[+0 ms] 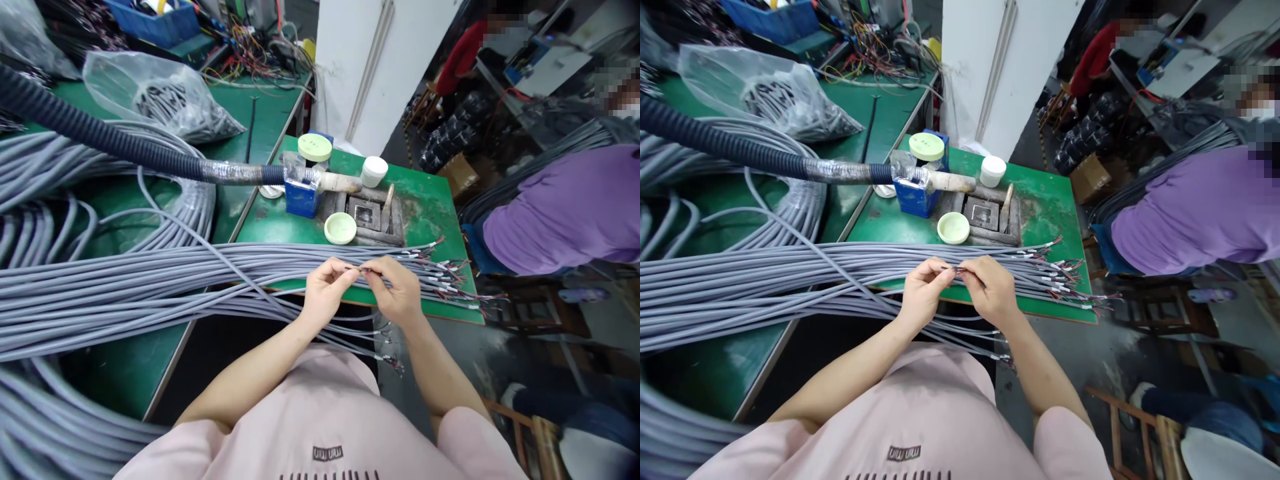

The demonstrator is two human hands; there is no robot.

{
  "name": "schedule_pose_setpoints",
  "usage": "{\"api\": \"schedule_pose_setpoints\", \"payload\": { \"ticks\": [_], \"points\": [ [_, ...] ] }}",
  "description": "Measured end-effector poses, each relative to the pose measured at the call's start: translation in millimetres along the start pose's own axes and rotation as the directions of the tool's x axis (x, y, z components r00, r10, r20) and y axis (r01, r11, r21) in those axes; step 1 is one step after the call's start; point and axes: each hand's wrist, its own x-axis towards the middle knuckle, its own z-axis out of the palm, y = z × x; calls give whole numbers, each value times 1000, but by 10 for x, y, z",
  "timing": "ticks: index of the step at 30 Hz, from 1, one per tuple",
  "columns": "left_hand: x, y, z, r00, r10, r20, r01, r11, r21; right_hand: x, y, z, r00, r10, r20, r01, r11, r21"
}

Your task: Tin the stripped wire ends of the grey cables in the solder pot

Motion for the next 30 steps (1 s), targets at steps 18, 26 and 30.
{"api": "schedule_pose_setpoints", "payload": {
  "ticks": [18, 26, 30],
  "points": [
    [63, -132, -468, 877, 219, 428, -481, 365, 797, 1094, 401, 120, 891, 207, 405, 57, 833, -551],
    [50, -288, -552, 819, 213, 532, -570, 206, 795, 1299, 416, 382, 769, 347, 536, 186, 681, -708],
    [54, -283, -552, 804, 240, 544, -589, 191, 785, 1318, 428, 441, 753, 376, 540, 194, 657, -728]
  ]
}}
